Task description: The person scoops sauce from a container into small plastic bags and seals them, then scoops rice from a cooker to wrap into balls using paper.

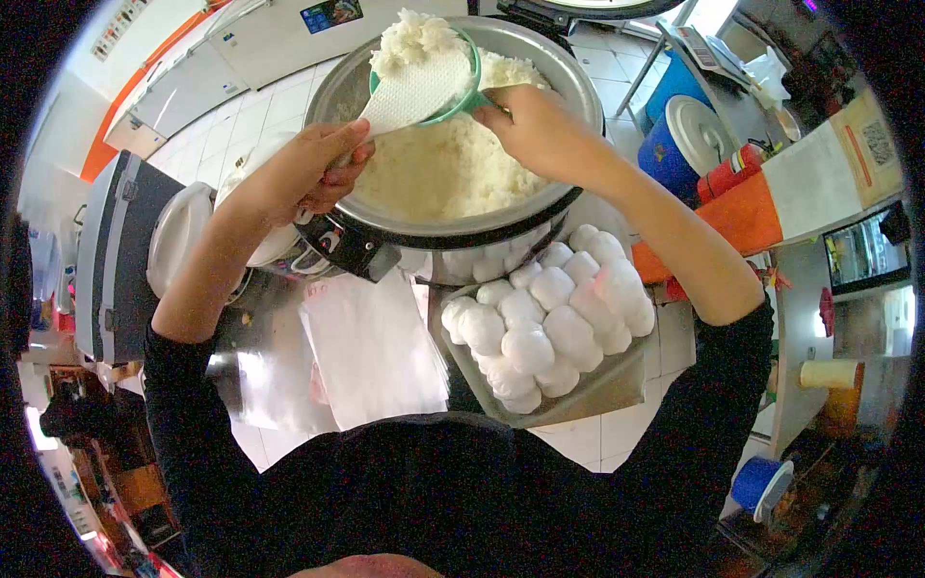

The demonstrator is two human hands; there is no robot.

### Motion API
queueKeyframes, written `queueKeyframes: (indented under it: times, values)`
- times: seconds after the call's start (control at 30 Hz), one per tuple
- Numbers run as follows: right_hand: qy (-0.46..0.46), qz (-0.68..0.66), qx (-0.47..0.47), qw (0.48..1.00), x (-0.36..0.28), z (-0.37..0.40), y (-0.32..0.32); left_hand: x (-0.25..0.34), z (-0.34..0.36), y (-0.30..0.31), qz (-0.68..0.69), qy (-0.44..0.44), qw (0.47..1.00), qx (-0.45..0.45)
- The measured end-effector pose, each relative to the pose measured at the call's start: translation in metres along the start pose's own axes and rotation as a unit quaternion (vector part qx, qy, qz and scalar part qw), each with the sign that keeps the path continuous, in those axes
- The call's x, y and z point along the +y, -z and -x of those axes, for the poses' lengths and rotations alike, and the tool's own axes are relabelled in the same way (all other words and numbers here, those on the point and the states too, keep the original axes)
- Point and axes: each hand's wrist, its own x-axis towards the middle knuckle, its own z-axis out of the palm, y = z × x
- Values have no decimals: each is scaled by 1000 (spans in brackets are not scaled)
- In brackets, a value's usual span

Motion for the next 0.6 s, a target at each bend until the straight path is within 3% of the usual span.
queueKeyframes:
  times: [0.07, 0.2, 0.27, 0.37, 0.43, 0.5, 0.57, 0.6]
  values:
    - [57, 48, 44, 996, 1, 1, -2, -1, 0, -4, 20, -6, 1000, -4]
    - [88, 58, 43, 993, 13, -4, -5, -6, -7, -17, 120, -23, 992, 3]
    - [-77, -40, -27, 996, 11, -4, 4, -2, -13, -14, 183, -21, 983, -24]
    - [-119, -40, -79, 989, 27, -10, 24, -1, -24, -8, 269, -30, 960, -68]
    - [-122, -11, -65, 990, 34, -1, 34, 3, -27, 1, 299, -56, 948, -89]
    - [-187, -108, -38, 976, 36, 9, 43, -3, -47, 18, 274, -35, 955, -104]
    - [-186, -200, -8, 962, 38, 25, 48, -2, -58, 38, 81, -10, 992, -93]
    - [-174, -222, -36, 959, 45, 32, 54, 0, -63, 43, -76, -40, 996, 19]
